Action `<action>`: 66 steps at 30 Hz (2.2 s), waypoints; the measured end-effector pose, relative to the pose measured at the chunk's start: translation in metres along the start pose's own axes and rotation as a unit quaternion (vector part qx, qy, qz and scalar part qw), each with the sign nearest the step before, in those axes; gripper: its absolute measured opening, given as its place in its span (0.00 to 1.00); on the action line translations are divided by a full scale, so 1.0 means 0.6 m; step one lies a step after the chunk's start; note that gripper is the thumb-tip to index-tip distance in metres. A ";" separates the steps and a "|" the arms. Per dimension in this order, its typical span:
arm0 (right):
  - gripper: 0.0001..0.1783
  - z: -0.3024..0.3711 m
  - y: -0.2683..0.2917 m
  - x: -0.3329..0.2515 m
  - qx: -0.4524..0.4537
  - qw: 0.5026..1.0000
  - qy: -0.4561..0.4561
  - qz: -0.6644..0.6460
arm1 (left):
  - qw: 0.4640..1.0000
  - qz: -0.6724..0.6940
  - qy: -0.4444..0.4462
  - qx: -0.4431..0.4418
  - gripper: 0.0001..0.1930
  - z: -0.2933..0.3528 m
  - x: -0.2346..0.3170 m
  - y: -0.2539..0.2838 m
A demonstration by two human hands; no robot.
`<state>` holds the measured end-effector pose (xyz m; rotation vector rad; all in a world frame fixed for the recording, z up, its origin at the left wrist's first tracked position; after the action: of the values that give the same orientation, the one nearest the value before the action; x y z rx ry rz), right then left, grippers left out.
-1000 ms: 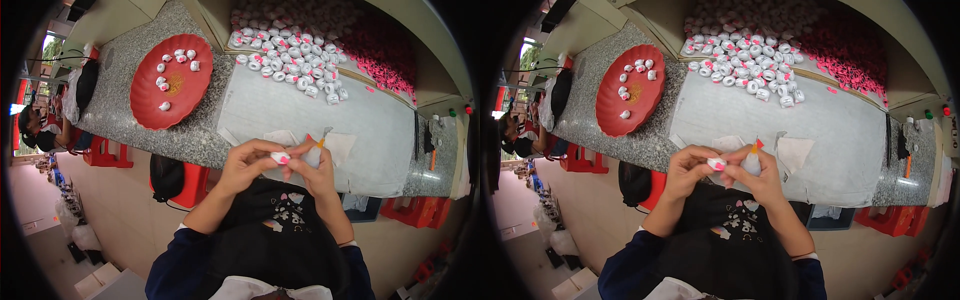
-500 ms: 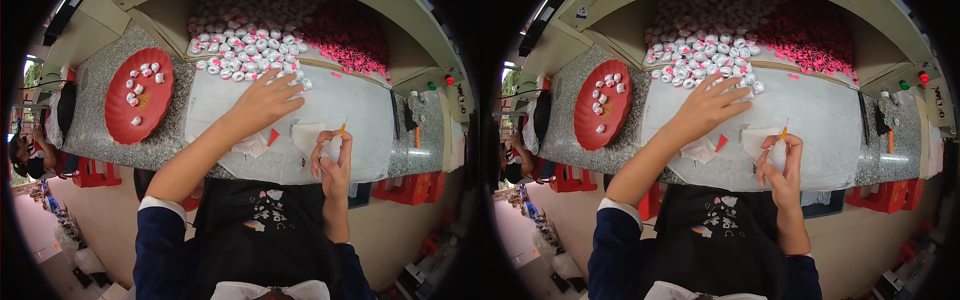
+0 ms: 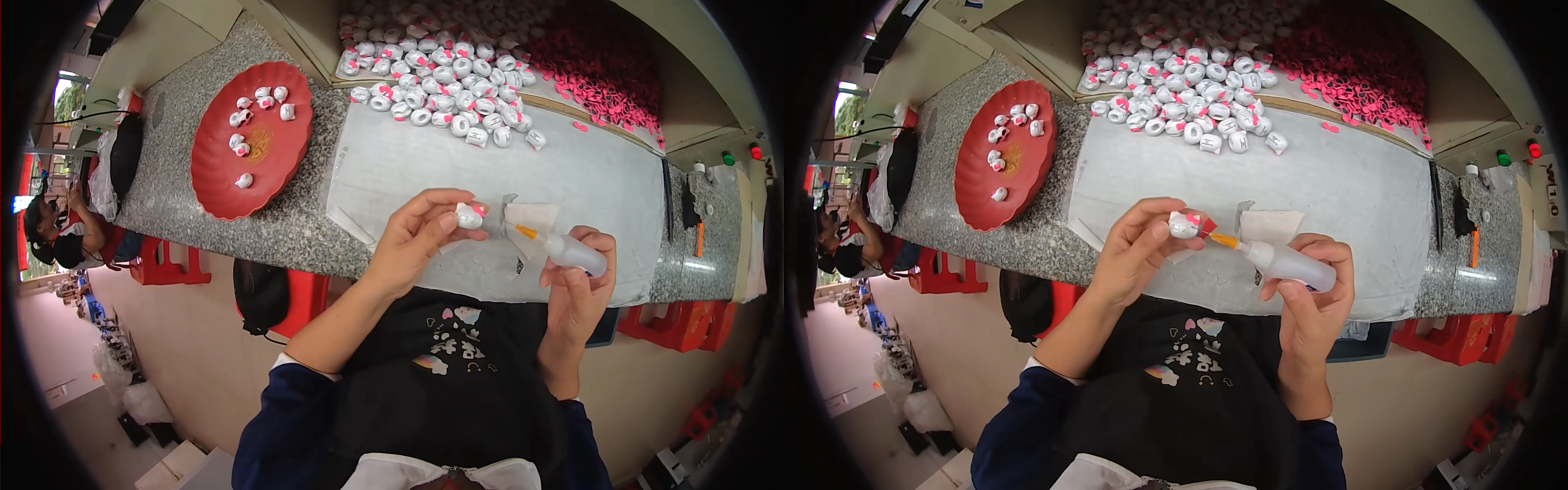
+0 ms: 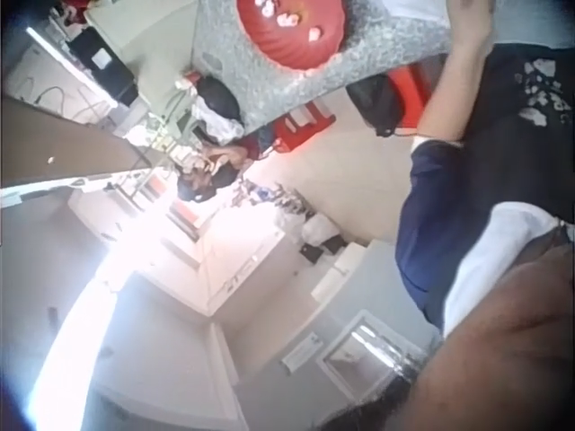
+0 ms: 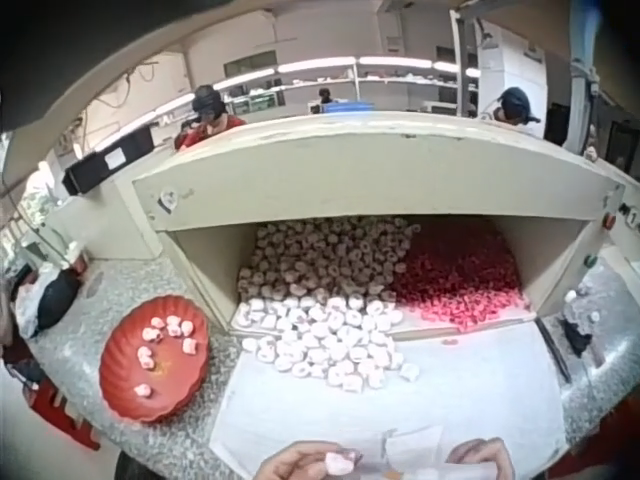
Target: Assembling small toy components by applying glue to plastic heads and attaching red bows.
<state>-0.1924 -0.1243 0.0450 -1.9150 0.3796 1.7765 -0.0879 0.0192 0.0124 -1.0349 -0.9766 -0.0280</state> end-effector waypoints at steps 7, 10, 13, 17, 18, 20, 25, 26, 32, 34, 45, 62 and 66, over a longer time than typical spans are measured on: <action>0.18 0.014 -0.025 -0.029 0.069 0.986 0.147 0.046 | 0.992 0.069 -0.106 -0.023 0.17 0.041 -0.008 0.006; 0.18 0.030 -0.043 -0.045 0.056 0.953 0.252 0.160 | 0.991 0.064 -0.117 0.005 0.18 0.047 -0.008 0.005; 0.25 0.045 -0.049 -0.046 0.062 0.931 0.288 0.215 | 0.991 0.029 -0.131 0.005 0.17 0.049 -0.005 0.002; 0.25 0.046 -0.056 -0.048 0.029 0.924 0.309 0.223 | 0.991 0.028 -0.131 0.001 0.17 0.049 -0.003 -0.001; 0.25 0.046 -0.057 -0.048 0.023 0.922 0.313 0.228 | 0.991 0.031 -0.131 0.001 0.16 0.049 -0.003 -0.002; 0.25 0.045 -0.058 -0.048 0.016 0.919 0.317 0.233 | 0.991 0.030 -0.128 0.002 0.16 0.049 -0.003 -0.002; 0.24 0.044 -0.062 -0.050 -0.002 0.916 0.323 0.239 | 0.991 0.022 -0.129 0.001 0.16 0.049 -0.005 0.000; 0.24 0.044 -0.062 -0.051 -0.002 0.916 0.323 0.239 | 0.991 0.019 -0.131 0.006 0.17 0.050 -0.005 0.001; 0.23 0.044 -0.060 -0.053 0.010 0.921 0.321 0.219 | 0.991 0.024 -0.132 0.008 0.17 0.052 -0.004 0.003; 0.23 0.045 -0.059 -0.052 0.016 0.919 0.332 0.211 | 0.992 0.026 -0.122 0.010 0.17 0.052 -0.006 0.004; 0.22 0.046 -0.062 -0.048 -0.006 0.921 0.337 0.197 | 0.993 0.034 -0.112 0.013 0.18 0.051 -0.009 0.001; 0.23 0.042 -0.058 -0.047 -0.039 0.924 0.322 0.205 | 0.962 -0.178 -0.206 -0.010 0.17 0.051 0.008 -0.010; 0.21 0.032 -0.040 -0.046 0.015 0.932 0.296 0.209 | 0.964 -0.173 -0.204 -0.004 0.17 0.047 0.010 -0.007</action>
<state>-0.1990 -0.0975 0.0760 -2.4605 1.0859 1.3564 -0.1050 0.0396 0.0236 -0.8826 -1.5271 -0.1100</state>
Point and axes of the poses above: each hand's wrist, its own z-axis away from the middle knuckle, its own y-axis out of the back of the hand, x = y × z, the point moved 5 cm from there along -z, towards the middle knuckle, and after that the axes turned 12 degrees about z, right-handed, at the moved point
